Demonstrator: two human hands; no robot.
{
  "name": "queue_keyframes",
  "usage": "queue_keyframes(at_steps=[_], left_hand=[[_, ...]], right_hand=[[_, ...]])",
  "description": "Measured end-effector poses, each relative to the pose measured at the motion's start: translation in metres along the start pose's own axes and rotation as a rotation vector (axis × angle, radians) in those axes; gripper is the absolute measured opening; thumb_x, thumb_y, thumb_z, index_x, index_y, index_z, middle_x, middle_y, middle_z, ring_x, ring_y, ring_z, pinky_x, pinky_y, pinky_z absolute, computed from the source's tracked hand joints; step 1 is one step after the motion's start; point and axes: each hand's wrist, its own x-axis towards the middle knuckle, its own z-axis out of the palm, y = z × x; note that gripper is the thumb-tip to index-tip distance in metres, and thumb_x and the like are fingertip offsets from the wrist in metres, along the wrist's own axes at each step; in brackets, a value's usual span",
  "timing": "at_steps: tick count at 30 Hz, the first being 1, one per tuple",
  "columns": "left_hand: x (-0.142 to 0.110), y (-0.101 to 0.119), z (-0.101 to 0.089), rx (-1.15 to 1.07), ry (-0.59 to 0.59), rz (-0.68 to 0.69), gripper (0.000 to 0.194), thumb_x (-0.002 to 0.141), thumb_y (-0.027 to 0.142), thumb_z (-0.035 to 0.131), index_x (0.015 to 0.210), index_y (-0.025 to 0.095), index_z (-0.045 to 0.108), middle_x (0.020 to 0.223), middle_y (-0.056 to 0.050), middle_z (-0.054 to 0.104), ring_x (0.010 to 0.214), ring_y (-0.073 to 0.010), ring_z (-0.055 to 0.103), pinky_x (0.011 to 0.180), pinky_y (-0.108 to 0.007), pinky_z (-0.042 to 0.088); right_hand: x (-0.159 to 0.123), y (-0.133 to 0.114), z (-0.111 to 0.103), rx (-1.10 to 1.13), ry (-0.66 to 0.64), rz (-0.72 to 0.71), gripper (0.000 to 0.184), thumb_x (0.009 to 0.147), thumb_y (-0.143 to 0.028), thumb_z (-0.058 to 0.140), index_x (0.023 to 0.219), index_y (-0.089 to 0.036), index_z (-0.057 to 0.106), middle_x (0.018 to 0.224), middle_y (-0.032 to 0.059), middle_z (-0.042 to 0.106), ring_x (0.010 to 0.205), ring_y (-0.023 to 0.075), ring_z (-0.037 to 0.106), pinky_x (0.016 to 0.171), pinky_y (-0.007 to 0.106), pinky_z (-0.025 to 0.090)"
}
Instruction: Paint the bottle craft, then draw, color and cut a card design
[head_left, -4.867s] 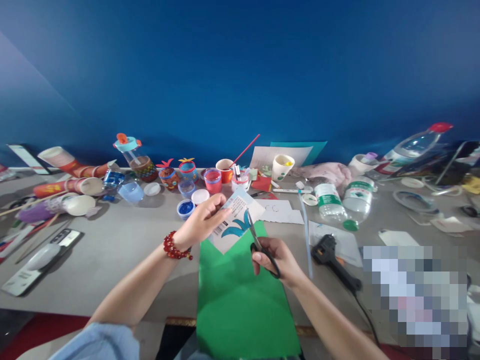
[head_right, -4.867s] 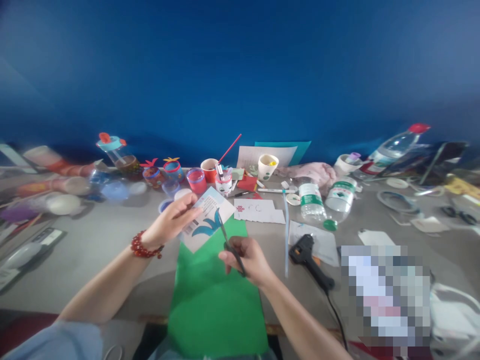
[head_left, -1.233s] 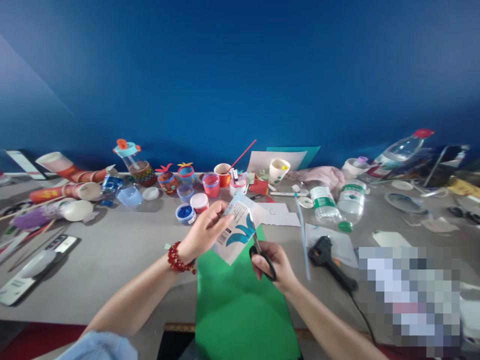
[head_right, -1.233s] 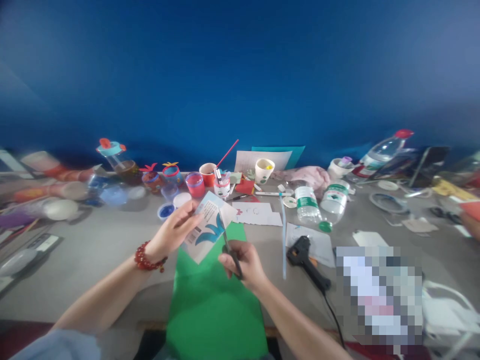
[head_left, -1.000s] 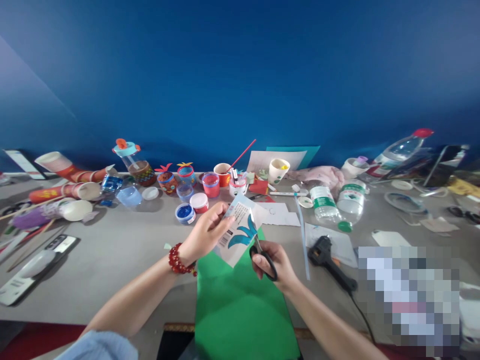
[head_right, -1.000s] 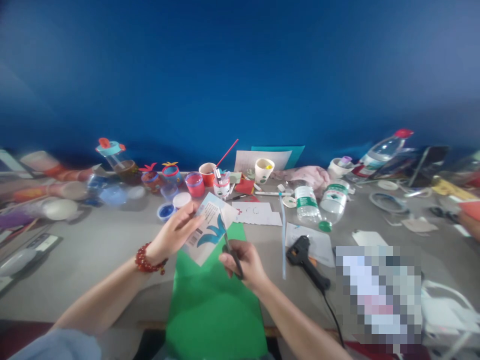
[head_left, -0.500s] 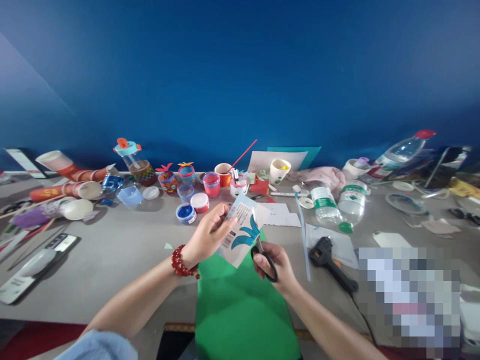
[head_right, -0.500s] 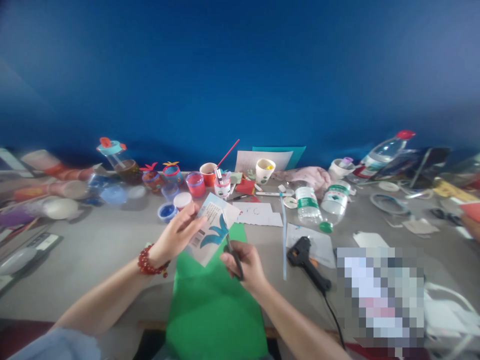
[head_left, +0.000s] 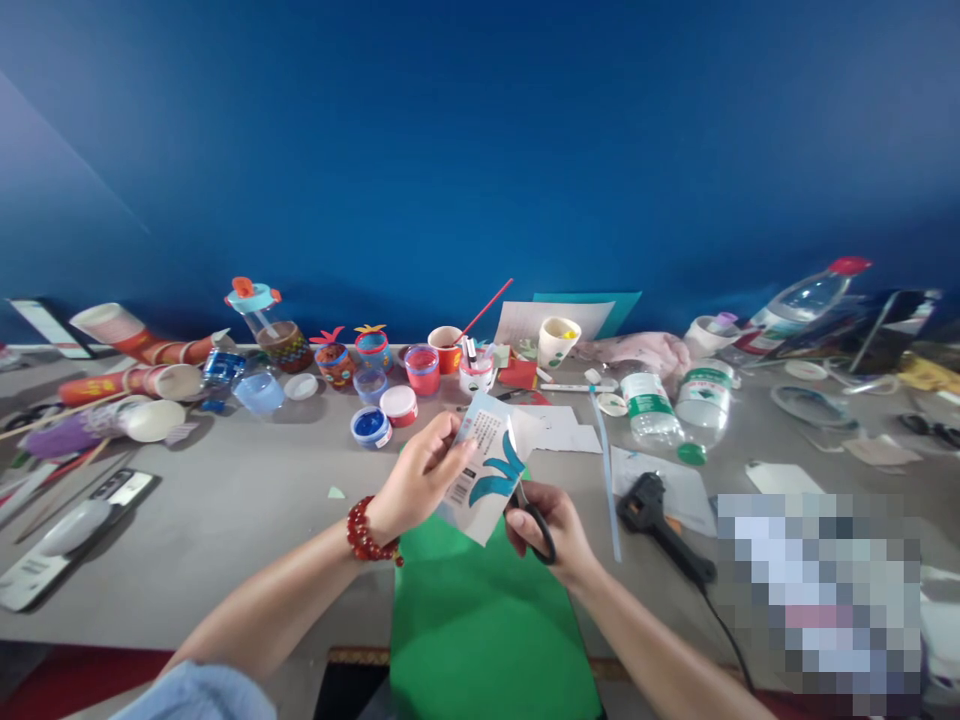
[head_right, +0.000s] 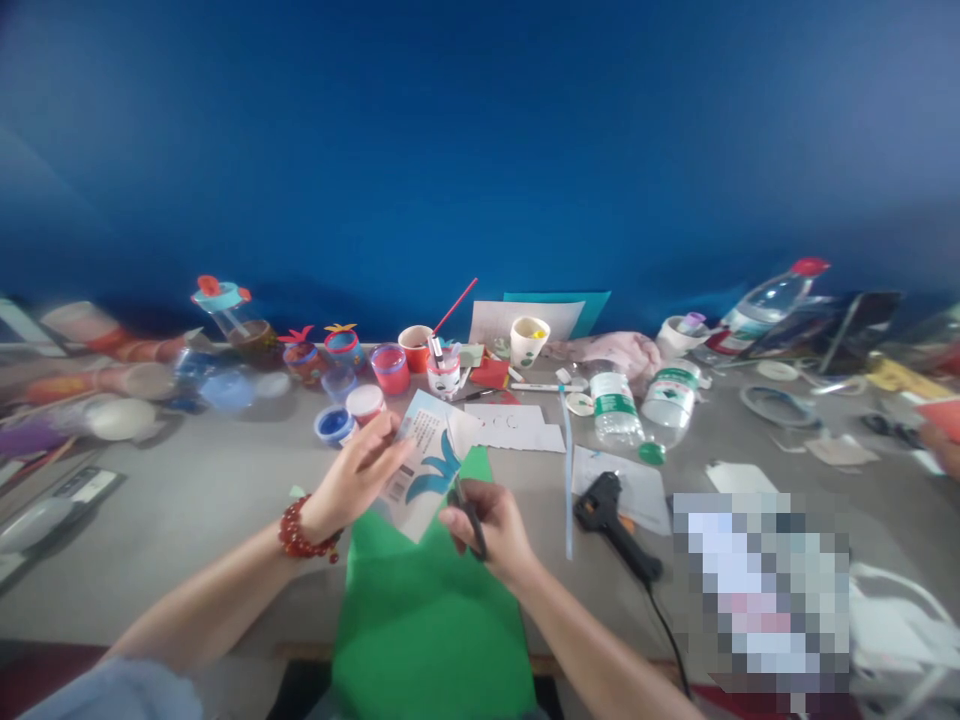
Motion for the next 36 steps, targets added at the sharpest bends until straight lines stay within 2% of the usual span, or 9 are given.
queue_keyframes(at_steps=[13, 19, 26, 30, 36], left_hand=[[-0.0019, -0.0013, -0.0003, 0.022, 0.007, -0.042, 0.022, 0.094, 0.036, 0.053, 0.081, 0.020, 0.046, 0.070, 0.004, 0.046, 0.060, -0.0089, 0.043, 0.055, -0.019, 0.037], [-0.0010, 0.0022, -0.0002, 0.007, 0.005, -0.043, 0.021, 0.093, 0.035, 0.052, 0.081, 0.019, 0.046, 0.070, 0.004, 0.047, 0.060, -0.0091, 0.043, 0.054, -0.019, 0.037], [-0.0024, 0.0025, 0.0025, 0.009, -0.001, -0.062, 0.021, 0.093, 0.036, 0.053, 0.082, 0.020, 0.046, 0.073, 0.004, 0.047, 0.064, -0.0095, 0.045, 0.058, -0.019, 0.040], [-0.0038, 0.0035, 0.0048, -0.006, 0.000, -0.077, 0.021, 0.092, 0.037, 0.053, 0.084, 0.019, 0.048, 0.075, 0.003, 0.052, 0.065, -0.0103, 0.048, 0.060, -0.020, 0.042], [-0.0046, 0.0045, 0.0064, -0.035, 0.006, -0.098, 0.021, 0.092, 0.038, 0.054, 0.084, 0.019, 0.049, 0.072, 0.003, 0.051, 0.062, -0.0098, 0.045, 0.057, -0.020, 0.040]], right_hand=[[-0.0013, -0.0017, -0.0002, -0.069, 0.042, 0.017, 0.064, 0.066, -0.079, 0.064, 0.054, -0.021, 0.042, 0.038, -0.0058, 0.039, 0.037, 0.0062, 0.029, 0.039, 0.022, 0.022], [-0.0019, 0.0011, 0.0000, -0.045, 0.051, 0.007, 0.062, 0.067, -0.077, 0.066, 0.055, -0.020, 0.044, 0.038, -0.0057, 0.040, 0.036, 0.0060, 0.029, 0.039, 0.021, 0.022], [0.0002, 0.0041, 0.0003, -0.001, 0.003, -0.029, 0.061, 0.068, -0.075, 0.067, 0.056, -0.018, 0.050, 0.041, -0.0010, 0.050, 0.038, 0.0082, 0.039, 0.040, 0.021, 0.027], [-0.0002, 0.0044, -0.0004, -0.004, 0.004, -0.025, 0.061, 0.067, -0.076, 0.067, 0.056, -0.018, 0.052, 0.041, -0.0013, 0.050, 0.038, 0.0084, 0.039, 0.040, 0.021, 0.028], [-0.0008, 0.0010, 0.0000, -0.010, 0.016, -0.028, 0.062, 0.067, -0.077, 0.066, 0.056, -0.019, 0.050, 0.039, -0.0029, 0.046, 0.037, 0.0075, 0.035, 0.039, 0.021, 0.026]])
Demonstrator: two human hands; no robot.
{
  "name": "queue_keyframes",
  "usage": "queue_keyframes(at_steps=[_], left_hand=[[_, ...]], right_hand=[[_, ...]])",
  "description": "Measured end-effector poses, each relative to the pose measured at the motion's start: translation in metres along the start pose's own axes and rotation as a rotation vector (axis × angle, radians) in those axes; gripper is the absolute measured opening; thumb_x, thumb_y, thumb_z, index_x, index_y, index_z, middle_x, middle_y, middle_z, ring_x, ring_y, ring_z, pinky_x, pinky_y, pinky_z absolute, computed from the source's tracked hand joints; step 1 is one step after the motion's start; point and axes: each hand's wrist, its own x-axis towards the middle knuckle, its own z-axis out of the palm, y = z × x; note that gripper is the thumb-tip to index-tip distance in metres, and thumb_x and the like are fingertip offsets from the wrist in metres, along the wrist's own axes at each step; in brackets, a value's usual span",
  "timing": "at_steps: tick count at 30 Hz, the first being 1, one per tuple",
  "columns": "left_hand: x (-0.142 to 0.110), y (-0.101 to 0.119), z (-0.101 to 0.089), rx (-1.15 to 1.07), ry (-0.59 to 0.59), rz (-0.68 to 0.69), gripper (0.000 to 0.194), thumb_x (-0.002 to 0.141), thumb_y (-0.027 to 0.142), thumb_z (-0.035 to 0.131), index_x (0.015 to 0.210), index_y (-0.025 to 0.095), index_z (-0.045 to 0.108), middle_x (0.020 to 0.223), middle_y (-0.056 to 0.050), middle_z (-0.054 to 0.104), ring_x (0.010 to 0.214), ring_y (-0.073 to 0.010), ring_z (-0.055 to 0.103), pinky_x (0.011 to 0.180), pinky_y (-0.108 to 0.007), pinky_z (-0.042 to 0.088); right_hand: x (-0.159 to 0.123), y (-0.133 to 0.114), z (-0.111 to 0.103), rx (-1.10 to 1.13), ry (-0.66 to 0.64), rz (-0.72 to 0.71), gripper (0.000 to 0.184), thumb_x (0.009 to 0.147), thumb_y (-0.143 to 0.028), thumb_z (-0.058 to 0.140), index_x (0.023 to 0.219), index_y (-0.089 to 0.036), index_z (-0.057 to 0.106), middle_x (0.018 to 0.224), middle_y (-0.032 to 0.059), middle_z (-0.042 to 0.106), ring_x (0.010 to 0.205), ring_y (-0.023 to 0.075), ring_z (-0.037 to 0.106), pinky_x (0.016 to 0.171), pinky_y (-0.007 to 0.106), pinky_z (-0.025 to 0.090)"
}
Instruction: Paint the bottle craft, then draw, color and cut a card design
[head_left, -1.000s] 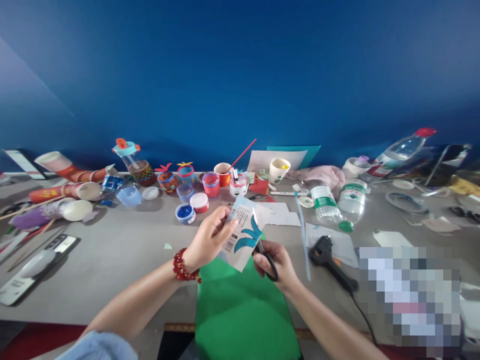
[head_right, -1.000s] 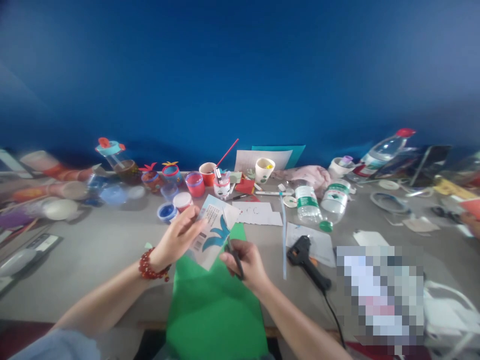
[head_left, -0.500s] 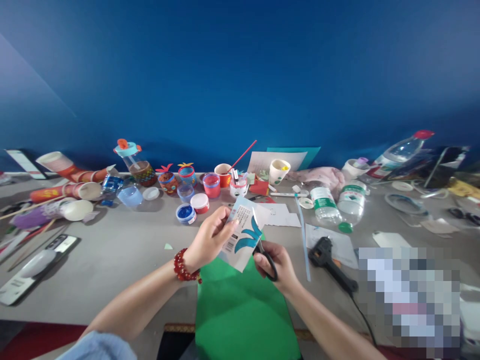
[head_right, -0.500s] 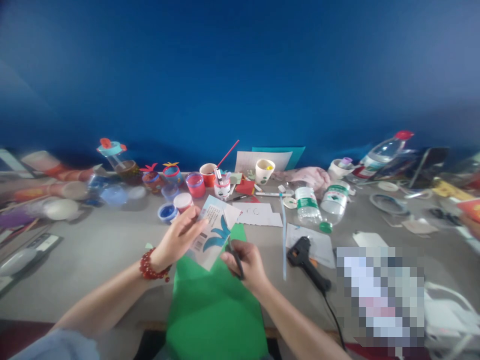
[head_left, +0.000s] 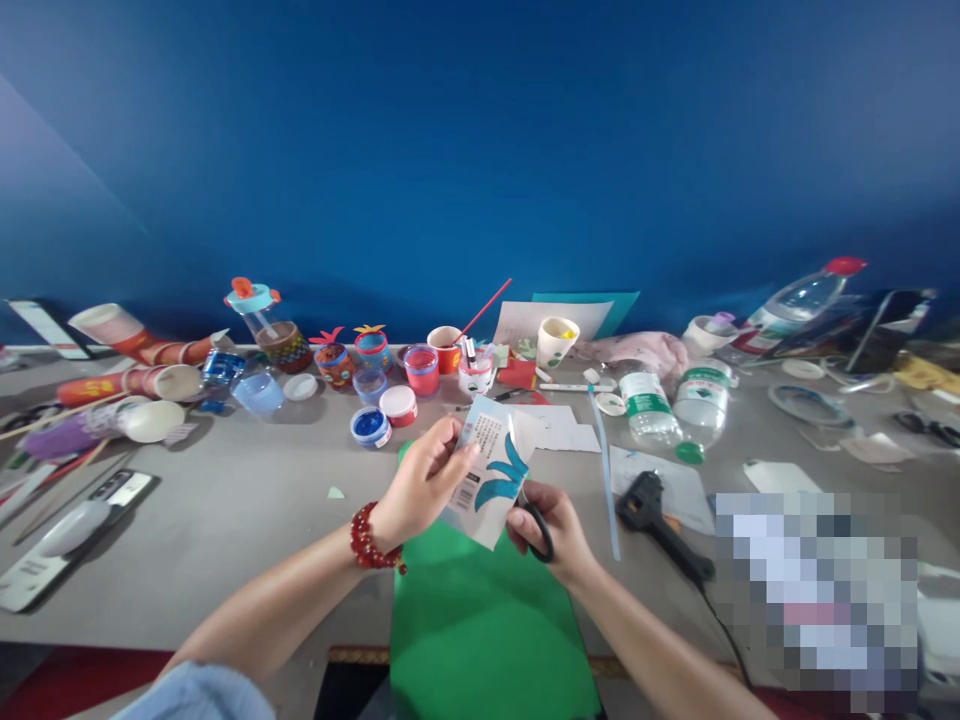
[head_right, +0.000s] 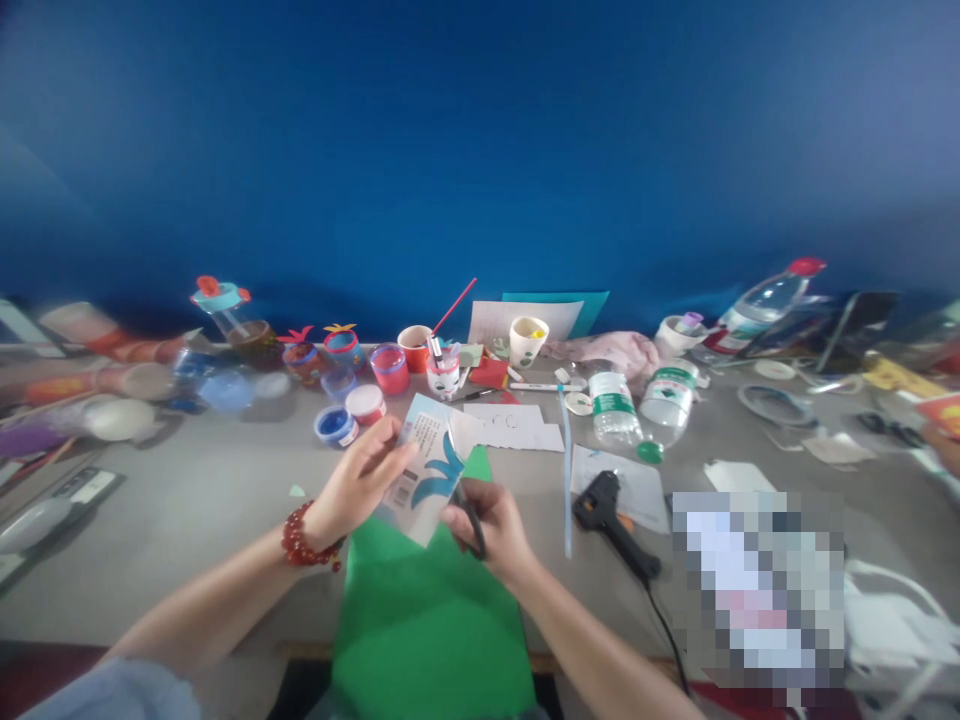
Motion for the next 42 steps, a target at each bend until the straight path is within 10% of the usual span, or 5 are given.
queue_keyframes(at_steps=[42], left_hand=[[-0.001, -0.008, 0.007, -0.035, -0.064, 0.008, 0.024, 0.094, 0.041, 0.050, 0.086, 0.019, 0.047, 0.078, 0.002, 0.049, 0.070, -0.0118, 0.046, 0.065, -0.023, 0.041]], right_hand=[[0.000, 0.019, 0.001, 0.108, 0.045, -0.006, 0.064, 0.064, -0.079, 0.068, 0.066, -0.016, 0.057, 0.044, 0.0002, 0.051, 0.035, 0.0093, 0.045, 0.034, 0.020, 0.032]])
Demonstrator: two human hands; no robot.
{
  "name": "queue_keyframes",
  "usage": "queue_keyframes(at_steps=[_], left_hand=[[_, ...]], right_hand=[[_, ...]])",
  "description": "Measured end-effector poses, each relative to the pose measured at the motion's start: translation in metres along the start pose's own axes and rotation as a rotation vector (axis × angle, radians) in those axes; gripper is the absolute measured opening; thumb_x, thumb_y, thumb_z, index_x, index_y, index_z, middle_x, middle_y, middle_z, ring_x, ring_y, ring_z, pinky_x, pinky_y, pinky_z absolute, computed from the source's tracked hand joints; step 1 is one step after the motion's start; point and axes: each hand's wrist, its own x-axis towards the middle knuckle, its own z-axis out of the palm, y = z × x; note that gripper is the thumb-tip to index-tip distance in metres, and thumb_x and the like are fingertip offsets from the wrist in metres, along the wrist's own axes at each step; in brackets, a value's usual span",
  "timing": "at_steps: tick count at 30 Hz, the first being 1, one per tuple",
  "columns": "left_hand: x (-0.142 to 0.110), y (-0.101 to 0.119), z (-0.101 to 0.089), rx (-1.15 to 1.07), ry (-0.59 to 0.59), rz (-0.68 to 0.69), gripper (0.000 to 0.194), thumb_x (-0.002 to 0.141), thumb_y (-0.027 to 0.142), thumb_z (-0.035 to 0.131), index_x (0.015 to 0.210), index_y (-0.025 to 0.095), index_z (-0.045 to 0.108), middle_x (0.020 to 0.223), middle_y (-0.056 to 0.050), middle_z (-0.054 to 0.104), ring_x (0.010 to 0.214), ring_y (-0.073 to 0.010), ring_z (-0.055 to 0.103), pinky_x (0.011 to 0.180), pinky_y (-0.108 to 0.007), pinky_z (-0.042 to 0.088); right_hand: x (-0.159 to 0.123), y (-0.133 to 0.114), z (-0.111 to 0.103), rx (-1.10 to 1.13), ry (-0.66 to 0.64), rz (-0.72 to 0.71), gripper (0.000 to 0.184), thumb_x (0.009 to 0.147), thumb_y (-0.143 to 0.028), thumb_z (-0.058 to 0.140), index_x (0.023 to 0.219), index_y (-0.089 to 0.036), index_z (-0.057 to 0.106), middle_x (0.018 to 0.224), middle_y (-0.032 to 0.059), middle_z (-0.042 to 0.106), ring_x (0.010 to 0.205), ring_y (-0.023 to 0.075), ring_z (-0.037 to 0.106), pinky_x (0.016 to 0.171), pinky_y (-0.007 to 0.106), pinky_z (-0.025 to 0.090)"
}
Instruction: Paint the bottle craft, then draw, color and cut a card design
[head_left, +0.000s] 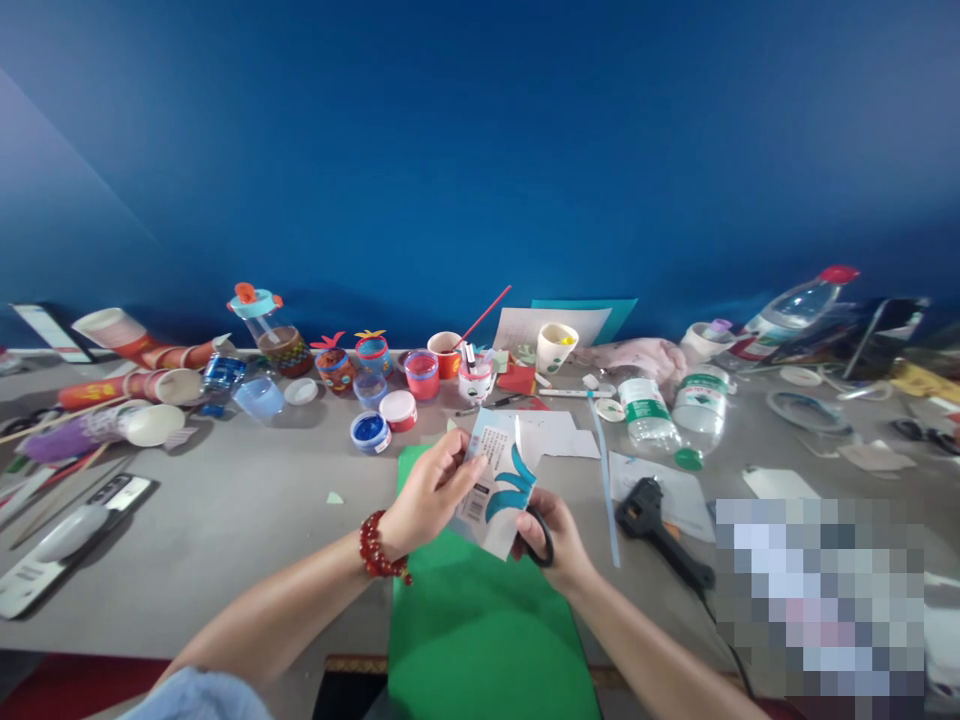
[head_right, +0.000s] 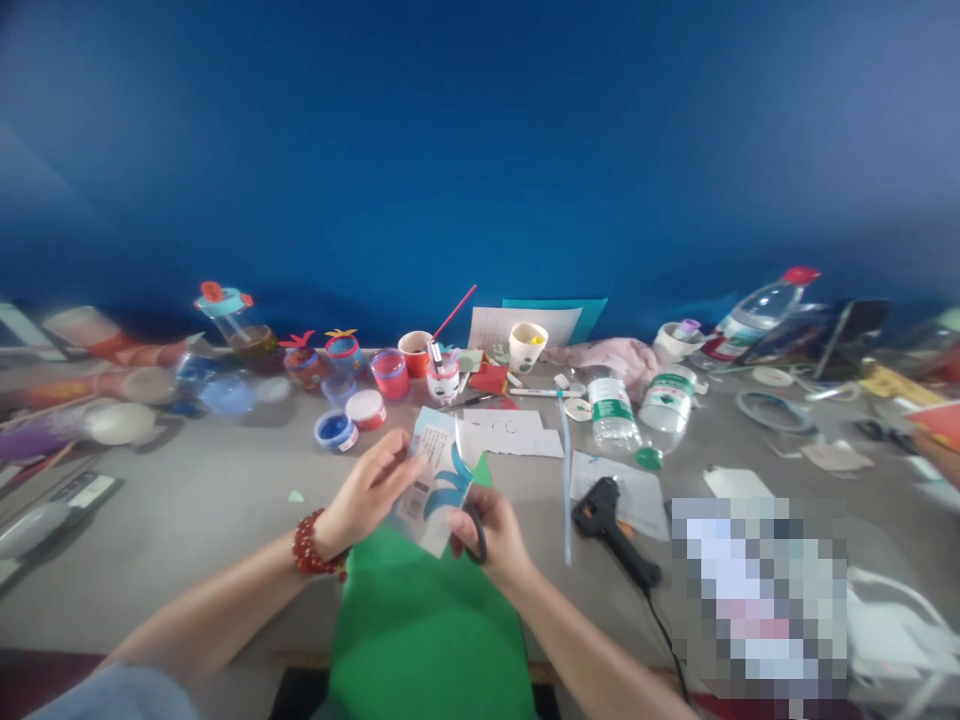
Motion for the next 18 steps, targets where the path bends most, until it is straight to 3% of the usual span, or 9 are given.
queue_keyframes(at_steps=[9, 18], left_hand=[[0.004, -0.001, 0.003, -0.019, 0.018, -0.001, 0.025, 0.092, 0.042, 0.052, 0.085, 0.019, 0.049, 0.076, 0.002, 0.050, 0.068, -0.0114, 0.046, 0.064, -0.022, 0.041], [0.018, -0.027, 0.002, 0.002, 0.052, 0.015, 0.027, 0.091, 0.043, 0.052, 0.081, 0.019, 0.047, 0.070, 0.004, 0.046, 0.063, -0.0106, 0.041, 0.058, -0.021, 0.037]], right_hand=[[-0.001, 0.001, 0.003, -0.008, 0.036, -0.008, 0.063, 0.069, -0.080, 0.063, 0.064, -0.017, 0.054, 0.040, -0.0042, 0.042, 0.034, 0.0058, 0.032, 0.036, 0.020, 0.022], [0.007, 0.014, 0.002, -0.114, 0.150, 0.055, 0.065, 0.073, -0.081, 0.056, 0.062, -0.017, 0.051, 0.042, -0.0036, 0.044, 0.036, 0.0062, 0.033, 0.037, 0.021, 0.022]])
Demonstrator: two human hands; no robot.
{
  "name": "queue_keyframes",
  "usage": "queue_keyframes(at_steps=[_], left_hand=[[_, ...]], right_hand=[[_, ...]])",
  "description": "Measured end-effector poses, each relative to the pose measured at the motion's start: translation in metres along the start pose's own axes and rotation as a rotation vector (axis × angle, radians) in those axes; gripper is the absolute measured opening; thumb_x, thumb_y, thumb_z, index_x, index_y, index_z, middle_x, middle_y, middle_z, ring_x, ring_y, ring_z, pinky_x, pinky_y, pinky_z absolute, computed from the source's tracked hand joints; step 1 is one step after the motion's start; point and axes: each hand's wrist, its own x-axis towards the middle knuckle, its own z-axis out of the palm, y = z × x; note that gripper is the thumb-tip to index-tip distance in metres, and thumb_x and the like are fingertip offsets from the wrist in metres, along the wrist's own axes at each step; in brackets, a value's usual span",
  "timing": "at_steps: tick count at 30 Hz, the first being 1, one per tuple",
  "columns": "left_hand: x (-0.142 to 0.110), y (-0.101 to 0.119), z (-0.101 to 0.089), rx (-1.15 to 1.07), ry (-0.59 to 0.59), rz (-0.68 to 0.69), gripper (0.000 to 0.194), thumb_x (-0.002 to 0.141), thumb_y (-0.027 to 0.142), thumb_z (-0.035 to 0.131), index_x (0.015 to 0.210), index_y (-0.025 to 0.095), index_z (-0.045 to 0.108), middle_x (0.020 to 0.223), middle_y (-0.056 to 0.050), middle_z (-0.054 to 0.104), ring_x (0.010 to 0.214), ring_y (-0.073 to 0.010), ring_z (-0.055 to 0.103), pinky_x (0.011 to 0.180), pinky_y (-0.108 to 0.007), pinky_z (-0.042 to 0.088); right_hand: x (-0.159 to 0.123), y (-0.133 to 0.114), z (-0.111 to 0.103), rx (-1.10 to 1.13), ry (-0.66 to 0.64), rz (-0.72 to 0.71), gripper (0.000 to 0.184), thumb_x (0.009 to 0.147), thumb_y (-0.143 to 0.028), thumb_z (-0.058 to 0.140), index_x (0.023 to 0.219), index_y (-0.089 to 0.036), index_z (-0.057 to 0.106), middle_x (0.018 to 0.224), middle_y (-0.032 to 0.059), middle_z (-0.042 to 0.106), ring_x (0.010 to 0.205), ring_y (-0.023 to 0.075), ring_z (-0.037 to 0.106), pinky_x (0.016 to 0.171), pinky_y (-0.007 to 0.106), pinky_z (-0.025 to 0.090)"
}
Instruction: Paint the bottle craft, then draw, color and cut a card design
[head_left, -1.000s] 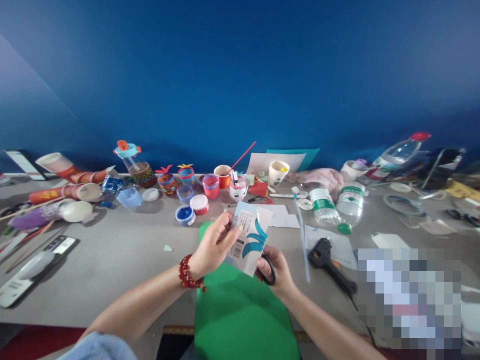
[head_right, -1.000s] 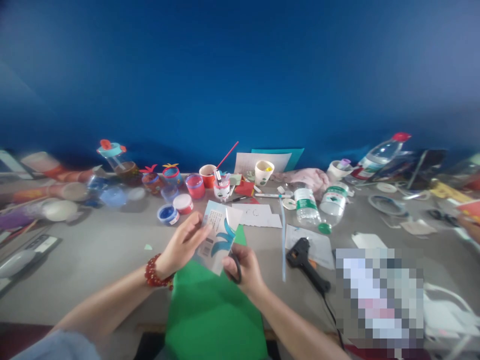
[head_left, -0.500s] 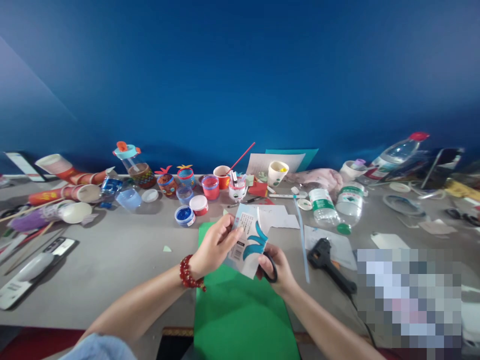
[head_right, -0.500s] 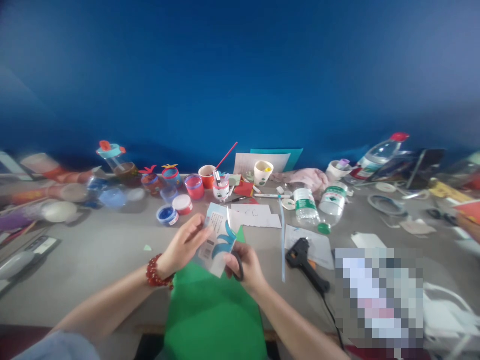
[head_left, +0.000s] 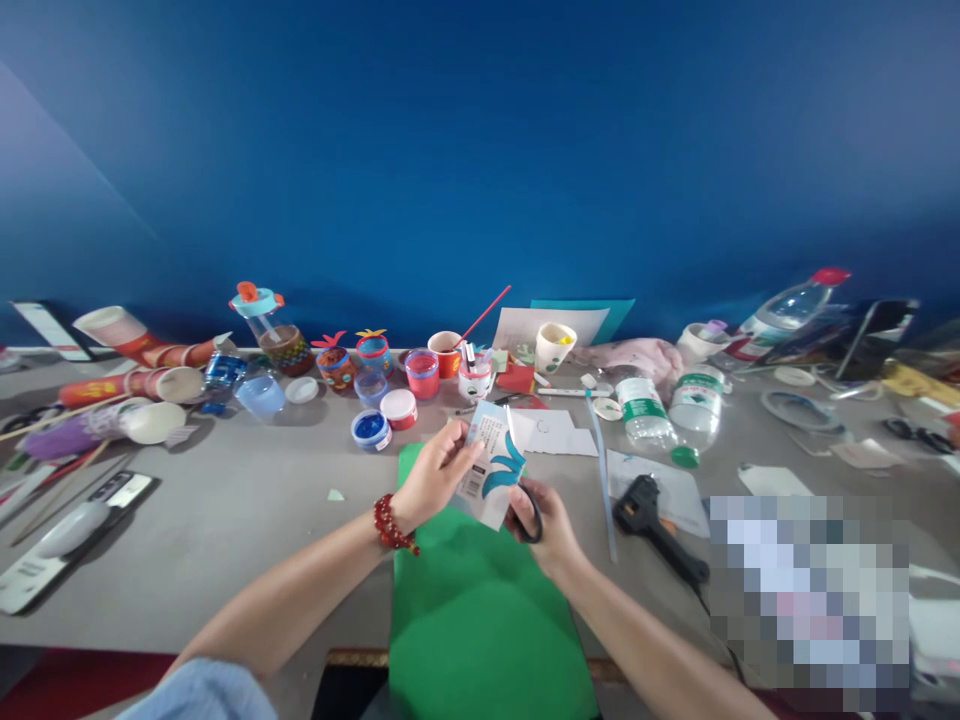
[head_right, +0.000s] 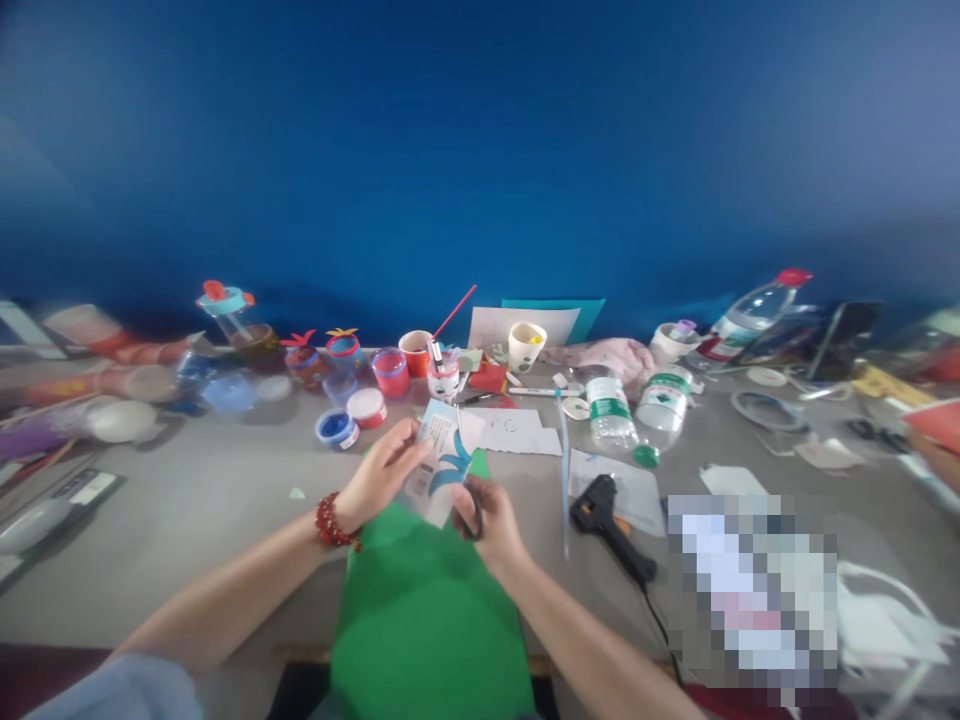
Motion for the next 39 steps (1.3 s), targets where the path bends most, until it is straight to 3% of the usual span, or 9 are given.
queue_keyframes(at_steps=[13, 18, 26, 28, 31, 34, 36, 39], left_hand=[[0.005, -0.012, -0.001, -0.024, 0.018, -0.003, 0.028, 0.090, 0.045, 0.055, 0.084, 0.018, 0.051, 0.074, 0.002, 0.052, 0.067, -0.0115, 0.047, 0.061, -0.022, 0.040], [0.008, -0.011, -0.011, -0.017, 0.039, 0.000, 0.026, 0.089, 0.044, 0.056, 0.086, 0.018, 0.053, 0.074, 0.002, 0.054, 0.067, -0.0120, 0.051, 0.061, -0.022, 0.042], [0.006, -0.006, -0.050, 0.087, 0.136, 0.011, 0.027, 0.088, 0.044, 0.058, 0.081, 0.019, 0.052, 0.065, 0.004, 0.049, 0.057, -0.0105, 0.046, 0.050, -0.020, 0.035], [0.001, -0.008, -0.057, 0.084, 0.152, 0.007, 0.027, 0.088, 0.045, 0.058, 0.083, 0.019, 0.054, 0.067, 0.003, 0.051, 0.058, -0.0108, 0.048, 0.051, -0.020, 0.036], [-0.009, -0.008, -0.064, 0.100, 0.104, -0.015, 0.029, 0.086, 0.046, 0.061, 0.083, 0.018, 0.057, 0.067, 0.002, 0.053, 0.057, -0.0102, 0.049, 0.051, -0.020, 0.037], [-0.016, -0.006, -0.063, 0.159, -0.039, -0.041, 0.031, 0.085, 0.047, 0.063, 0.080, 0.017, 0.060, 0.064, 0.002, 0.055, 0.054, -0.0091, 0.047, 0.049, -0.019, 0.034], [-0.017, -0.004, -0.060, 0.198, -0.143, -0.040, 0.032, 0.084, 0.047, 0.064, 0.077, 0.016, 0.062, 0.063, 0.002, 0.055, 0.053, -0.0084, 0.045, 0.048, -0.019, 0.032], [-0.013, -0.003, -0.054, 0.267, -0.249, -0.002, 0.031, 0.084, 0.045, 0.065, 0.076, 0.015, 0.066, 0.064, 0.001, 0.057, 0.054, -0.0084, 0.044, 0.048, -0.019, 0.032]], right_hand=[[0.008, 0.005, -0.001, -0.022, 0.013, 0.006, 0.060, 0.077, -0.075, 0.057, 0.059, -0.019, 0.050, 0.040, -0.0034, 0.045, 0.035, 0.0073, 0.034, 0.039, 0.023, 0.023], [0.013, -0.003, -0.009, -0.079, -0.175, -0.007, 0.058, 0.081, -0.072, 0.055, 0.062, -0.017, 0.054, 0.046, 0.0017, 0.056, 0.039, 0.0080, 0.037, 0.041, 0.022, 0.024], [0.011, -0.016, -0.016, -0.150, -0.434, -0.033, 0.057, 0.082, -0.070, 0.054, 0.074, -0.015, 0.062, 0.063, 0.0049, 0.065, 0.047, 0.0087, 0.039, 0.045, 0.022, 0.027], [0.010, -0.017, -0.016, -0.168, -0.385, -0.058, 0.057, 0.083, -0.070, 0.053, 0.070, -0.015, 0.061, 0.058, 0.0032, 0.061, 0.046, 0.0089, 0.038, 0.044, 0.023, 0.027], [0.010, -0.024, -0.016, -0.196, -0.100, -0.169, 0.052, 0.082, -0.065, 0.058, 0.067, -0.016, 0.061, 0.055, 0.0008, 0.055, 0.047, 0.0102, 0.039, 0.047, 0.024, 0.031], [0.012, -0.037, -0.017, -0.189, 0.135, -0.254, 0.037, 0.077, -0.053, 0.070, 0.078, -0.017, 0.064, 0.067, 0.0018, 0.060, 0.060, 0.0142, 0.051, 0.056, 0.026, 0.041], [0.013, -0.042, -0.016, -0.149, 0.121, -0.232, 0.033, 0.075, -0.049, 0.073, 0.081, -0.018, 0.064, 0.070, 0.0017, 0.061, 0.064, 0.0152, 0.054, 0.058, 0.026, 0.043], [0.014, -0.039, -0.015, -0.071, 0.008, -0.110, 0.031, 0.071, -0.045, 0.073, 0.079, -0.017, 0.062, 0.056, -0.0043, 0.049, 0.050, 0.0102, 0.042, 0.048, 0.023, 0.034]])
